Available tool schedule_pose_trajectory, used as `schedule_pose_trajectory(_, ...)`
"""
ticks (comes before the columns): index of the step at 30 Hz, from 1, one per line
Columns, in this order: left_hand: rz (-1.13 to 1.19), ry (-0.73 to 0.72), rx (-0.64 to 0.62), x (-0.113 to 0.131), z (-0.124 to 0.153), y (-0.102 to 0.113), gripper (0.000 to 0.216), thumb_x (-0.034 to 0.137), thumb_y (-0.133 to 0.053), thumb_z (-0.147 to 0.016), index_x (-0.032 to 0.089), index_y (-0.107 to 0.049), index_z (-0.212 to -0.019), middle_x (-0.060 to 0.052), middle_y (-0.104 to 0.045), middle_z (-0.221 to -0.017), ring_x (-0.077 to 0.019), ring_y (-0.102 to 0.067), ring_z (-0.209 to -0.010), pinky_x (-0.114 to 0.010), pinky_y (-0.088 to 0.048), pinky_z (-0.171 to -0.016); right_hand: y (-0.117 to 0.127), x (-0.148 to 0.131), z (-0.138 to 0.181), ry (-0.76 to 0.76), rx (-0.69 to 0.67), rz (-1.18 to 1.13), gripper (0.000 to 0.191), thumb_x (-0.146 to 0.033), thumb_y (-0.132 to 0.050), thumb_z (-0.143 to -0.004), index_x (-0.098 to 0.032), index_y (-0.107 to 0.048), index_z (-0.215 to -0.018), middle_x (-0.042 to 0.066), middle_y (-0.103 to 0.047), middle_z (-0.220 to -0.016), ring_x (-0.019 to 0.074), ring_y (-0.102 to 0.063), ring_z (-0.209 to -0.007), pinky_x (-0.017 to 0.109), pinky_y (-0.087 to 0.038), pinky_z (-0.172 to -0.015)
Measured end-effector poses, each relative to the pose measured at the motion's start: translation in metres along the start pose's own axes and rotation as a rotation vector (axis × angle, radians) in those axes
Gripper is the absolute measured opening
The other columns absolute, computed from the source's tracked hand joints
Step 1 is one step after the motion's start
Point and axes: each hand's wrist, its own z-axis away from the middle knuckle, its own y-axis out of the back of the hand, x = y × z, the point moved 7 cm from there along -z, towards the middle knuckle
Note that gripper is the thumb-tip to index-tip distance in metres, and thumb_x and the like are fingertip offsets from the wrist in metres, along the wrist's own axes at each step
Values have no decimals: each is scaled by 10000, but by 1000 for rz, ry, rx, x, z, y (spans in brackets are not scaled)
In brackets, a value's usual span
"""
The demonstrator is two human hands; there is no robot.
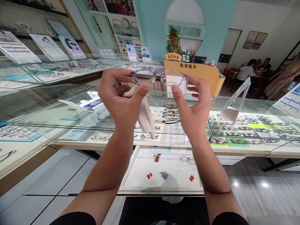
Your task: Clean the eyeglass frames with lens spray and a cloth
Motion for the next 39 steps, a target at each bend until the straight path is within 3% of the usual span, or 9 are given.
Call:
schedule_pose_trajectory(7,-35,-108,119,22,1,5,543,725,-921,-759,321,-700,-1046,-3,-703,-968,-207,-694,-873,-405,-518,-572,-4,3,0,-22,-32,-6,295,-489,-716,-1026,-338,-698,-1278,64,-750,-1231,240,-734,-1078,473,-640,-936)
schedule_pose_trajectory(10,-50,-97,97,13,1,6,598,737,-918,-757,320,-704,-1129,-33,-707,-1086,-264,-721,-1035,-422,-587,-657,-7,7,2,-27,-53,12,297,-495,-686,-1042,-331,-698,-1290,65,-753,-1244,244,-727,-1105,463,-637,-931)
schedule_pose_trajectory(15,10,-50,19,-1,2,6,601,613,-950,-781,356,-698,-1262,-84,-670,-1286,-368,-666,-1308,-471,-639,-836,-11,9,3,-17,-82,33,287,-482,-644,-1067,-334,-682,-1309,61,-760,-1283,238,-735,-1095,450,-636,-916)
schedule_pose_trajectory(23,-127,-127,136,19,4,11,564,654,-933,-778,355,-736,-1214,-78,-708,-1162,-348,-725,-1156,-442,-629,-740,-11,9,2,-5,-91,6,316,-472,-644,-1067,-354,-655,-1360,66,-751,-1302,257,-731,-1159,484,-637,-955)
schedule_pose_trajectory(28,-109,-117,81,16,2,6,544,683,-876,-832,347,-737,-1237,-79,-755,-1183,-312,-746,-1123,-400,-619,-699,-6,-1,1,73,-24,-6,327,-465,-674,-1051,-373,-623,-1360,75,-715,-1341,263,-731,-1158,499,-636,-946)
schedule_pose_trajectory(33,-42,-65,-29,10,2,-4,617,692,-877,-833,308,-722,-1291,-102,-770,-1280,-331,-740,-1244,-376,-640,-764,3,-24,2,201,115,34,305,-376,-731,-1010,-340,-619,-1291,80,-721,-1284,272,-721,-1149,489,-632,-921)
schedule_pose_trajectory(39,-1,-55,0,8,3,-5,589,667,-909,-805,342,-716,-1257,-94,-764,-1302,-338,-724,-1273,-380,-622,-690,-3,-20,2,117,30,71,344,-507,-649,-1056,-394,-571,-1372,88,-684,-1405,333,-675,-1312,559,-644,-990)
